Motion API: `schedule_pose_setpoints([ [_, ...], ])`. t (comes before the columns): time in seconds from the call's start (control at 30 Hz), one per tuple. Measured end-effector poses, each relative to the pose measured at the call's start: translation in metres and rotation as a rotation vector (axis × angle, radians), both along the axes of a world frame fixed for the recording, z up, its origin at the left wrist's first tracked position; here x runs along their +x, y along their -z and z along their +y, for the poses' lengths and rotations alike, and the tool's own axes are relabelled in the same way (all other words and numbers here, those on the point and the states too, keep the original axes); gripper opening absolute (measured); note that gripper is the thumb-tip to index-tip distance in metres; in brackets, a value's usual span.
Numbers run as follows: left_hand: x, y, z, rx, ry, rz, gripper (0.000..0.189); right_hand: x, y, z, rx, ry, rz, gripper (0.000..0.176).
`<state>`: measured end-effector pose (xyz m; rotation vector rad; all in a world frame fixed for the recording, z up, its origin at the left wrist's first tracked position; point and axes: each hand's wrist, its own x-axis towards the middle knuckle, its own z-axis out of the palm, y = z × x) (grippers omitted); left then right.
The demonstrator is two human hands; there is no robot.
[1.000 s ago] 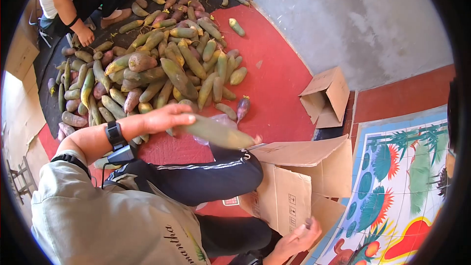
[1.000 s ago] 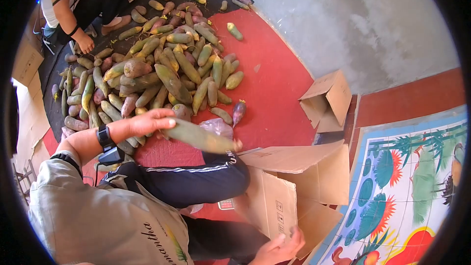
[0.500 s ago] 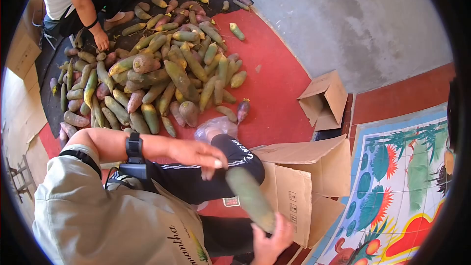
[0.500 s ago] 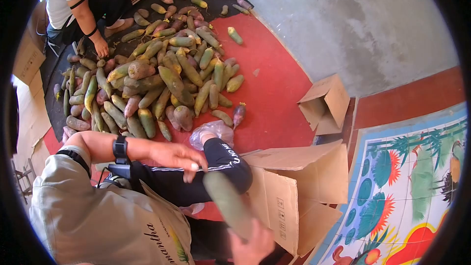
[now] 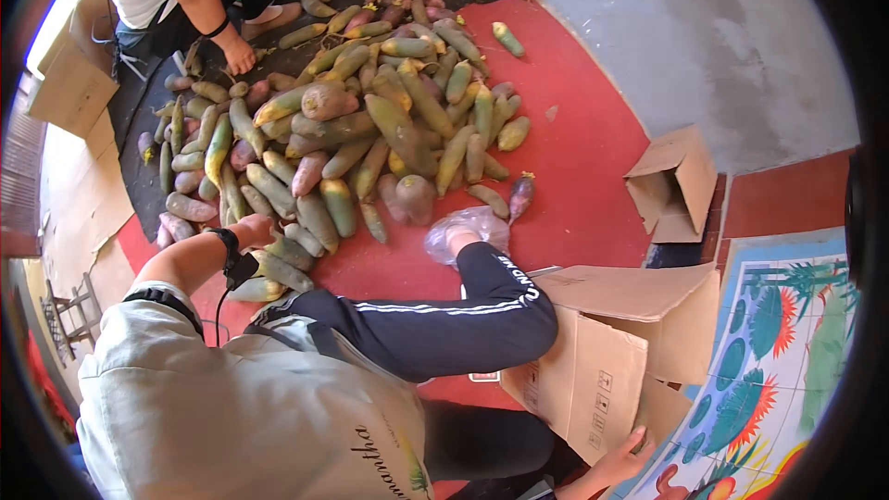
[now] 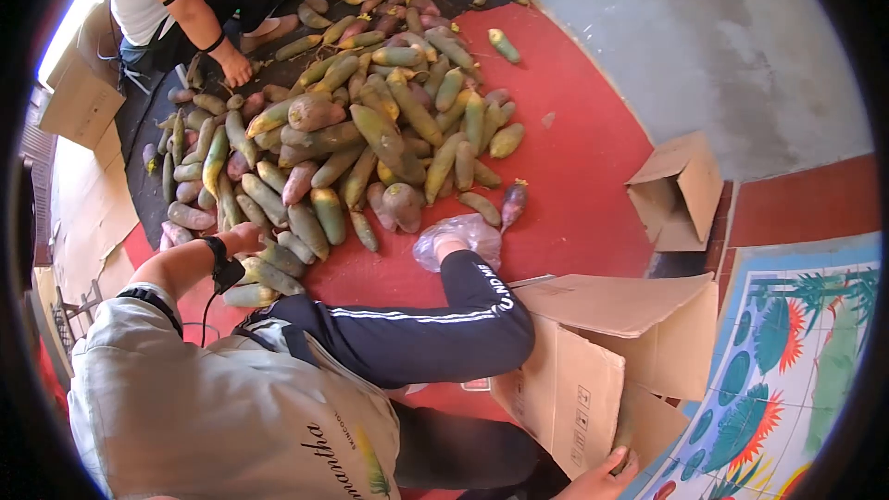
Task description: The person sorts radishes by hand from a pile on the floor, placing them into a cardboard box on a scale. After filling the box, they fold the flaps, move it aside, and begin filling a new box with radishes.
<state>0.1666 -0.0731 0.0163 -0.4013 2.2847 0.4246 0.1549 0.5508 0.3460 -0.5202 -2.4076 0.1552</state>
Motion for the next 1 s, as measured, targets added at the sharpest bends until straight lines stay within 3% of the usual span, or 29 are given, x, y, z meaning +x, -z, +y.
schedule_pose_setpoints([
  [0.07,0.022,0.012,-0.004,-0.033,-0.029,-0.029,0.04,-0.002,0.003,0.013,-0.144,0.036,-0.067,0.034],
  [0.13,0.034,0.019,-0.005,-0.138,-0.068,-0.038,0.047,-0.007,0.007,0.023,-0.117,0.048,-0.07,0.034],
  [0.27,0.049,0.045,-0.012,-0.02,-0.18,-0.143,0.056,-0.009,0.012,0.04,-0.067,-0.032,-0.031,0.03],
  [0.3,0.058,0.056,-0.01,-0.11,-0.133,-0.042,0.057,-0.007,0.013,0.046,-0.059,-0.031,-0.026,0.03],
  [0.4,0.046,0.036,0.009,-0.28,-0.258,0.116,0.044,-0.012,0.018,0.061,-0.101,-0.058,-0.043,0.026],
  [0.5,0.041,0.039,0.006,-0.437,-0.108,0.251,0.04,-0.009,0.015,0.059,-0.184,-0.009,-0.035,0.024],
  [0.63,0.024,0.035,-0.004,-0.286,-0.117,-0.006,0.044,-0.015,0.01,0.034,-0.104,-0.023,0.009,0.024],
  [0.77,0.027,0.051,-0.007,-0.337,0.0,-0.067,0.048,-0.015,0.011,0.038,-0.106,-0.043,-0.046,0.025],
  [0.9,0.022,0.077,-0.015,-0.476,0.268,-0.087,0.027,-0.018,0.009,0.025,-0.1,-0.037,-0.031,0.027],
  [0.93,0.012,0.06,-0.012,-0.479,0.266,-0.088,0.027,-0.019,0.01,0.023,-0.102,-0.039,-0.031,0.027],
  [1.0,-0.016,0.008,0.001,-0.232,0.444,-0.384,0.04,-0.019,0.011,0.022,0.005,-0.024,-0.002,0.027],
])
